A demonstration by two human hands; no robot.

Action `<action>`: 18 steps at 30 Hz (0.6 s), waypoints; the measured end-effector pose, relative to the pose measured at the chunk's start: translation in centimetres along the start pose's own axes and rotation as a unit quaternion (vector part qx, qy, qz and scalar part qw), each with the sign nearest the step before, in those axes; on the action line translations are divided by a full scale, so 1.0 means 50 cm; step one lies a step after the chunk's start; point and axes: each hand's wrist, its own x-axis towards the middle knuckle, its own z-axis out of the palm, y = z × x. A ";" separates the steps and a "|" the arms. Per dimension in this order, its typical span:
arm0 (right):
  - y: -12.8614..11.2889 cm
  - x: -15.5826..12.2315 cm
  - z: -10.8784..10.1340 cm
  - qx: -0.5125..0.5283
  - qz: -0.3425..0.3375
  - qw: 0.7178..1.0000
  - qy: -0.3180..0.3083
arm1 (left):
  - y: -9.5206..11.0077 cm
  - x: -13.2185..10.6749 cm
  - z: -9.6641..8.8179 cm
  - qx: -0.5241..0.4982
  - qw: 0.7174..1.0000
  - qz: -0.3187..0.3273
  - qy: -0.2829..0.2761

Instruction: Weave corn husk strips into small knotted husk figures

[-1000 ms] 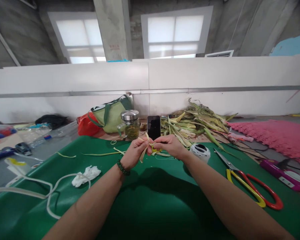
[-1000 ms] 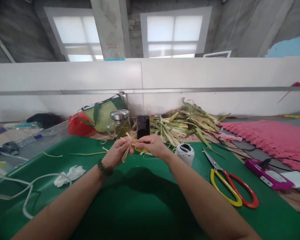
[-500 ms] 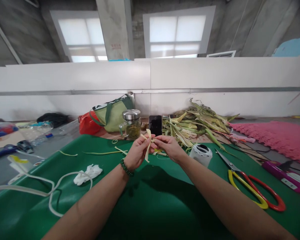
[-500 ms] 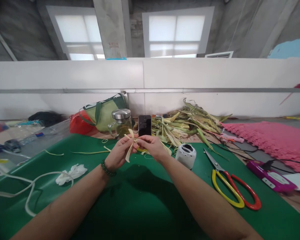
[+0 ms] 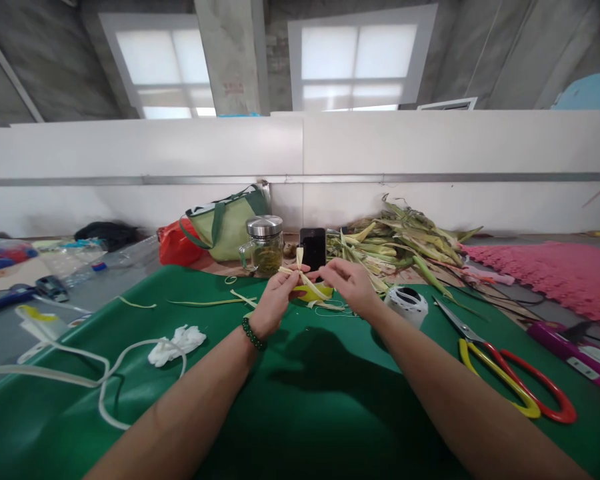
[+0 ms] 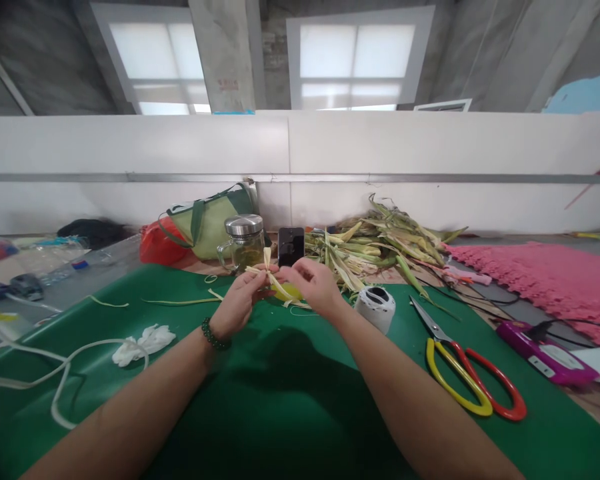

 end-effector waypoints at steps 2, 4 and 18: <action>-0.004 -0.006 0.006 -0.030 -0.015 0.998 -0.046 | 0.005 -0.001 -0.001 0.028 0.999 0.014 -0.006; -0.001 -0.008 0.012 -0.059 -0.035 0.995 -0.070 | 0.009 -0.002 -0.003 0.055 0.998 0.011 -0.015; 0.007 0.012 -0.016 -0.056 -0.018 0.997 -0.045 | 0.033 -0.003 -0.013 0.041 0.996 -0.063 -0.055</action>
